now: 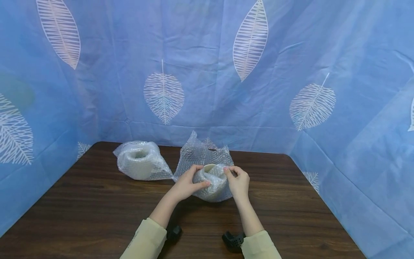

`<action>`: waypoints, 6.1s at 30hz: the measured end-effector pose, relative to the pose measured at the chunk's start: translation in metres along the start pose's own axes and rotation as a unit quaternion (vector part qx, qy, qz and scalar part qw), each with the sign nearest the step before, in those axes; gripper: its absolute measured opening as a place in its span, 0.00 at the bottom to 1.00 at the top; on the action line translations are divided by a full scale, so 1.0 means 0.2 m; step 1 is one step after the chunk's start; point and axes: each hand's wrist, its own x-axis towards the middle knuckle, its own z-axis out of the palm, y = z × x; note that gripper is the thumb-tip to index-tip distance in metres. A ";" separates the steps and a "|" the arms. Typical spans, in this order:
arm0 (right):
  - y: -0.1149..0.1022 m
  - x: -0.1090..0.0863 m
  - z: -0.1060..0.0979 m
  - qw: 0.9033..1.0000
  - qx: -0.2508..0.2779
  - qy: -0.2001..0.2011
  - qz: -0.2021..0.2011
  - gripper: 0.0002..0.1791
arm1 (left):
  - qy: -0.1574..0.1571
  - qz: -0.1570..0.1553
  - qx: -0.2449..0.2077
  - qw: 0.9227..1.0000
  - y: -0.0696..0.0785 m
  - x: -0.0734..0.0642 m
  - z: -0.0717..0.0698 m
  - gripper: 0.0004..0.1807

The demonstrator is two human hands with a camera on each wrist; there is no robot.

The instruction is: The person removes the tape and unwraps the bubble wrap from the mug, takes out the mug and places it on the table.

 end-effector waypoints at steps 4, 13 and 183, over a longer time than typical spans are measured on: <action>0.00 -0.01 0.01 1.000 0.005 0.024 -0.015 0.05 | 0.001 0.001 0.000 1.000 0.00 0.00 0.00 0.41; 0.00 -0.01 0.01 0.999 0.007 0.041 -0.017 0.05 | 0.001 -0.002 0.004 1.000 0.01 -0.01 0.00 0.40; 0.19 0.02 -0.59 0.927 0.021 -0.370 0.063 0.26 | -0.158 0.026 -0.071 0.985 -0.14 -0.26 -0.39 0.10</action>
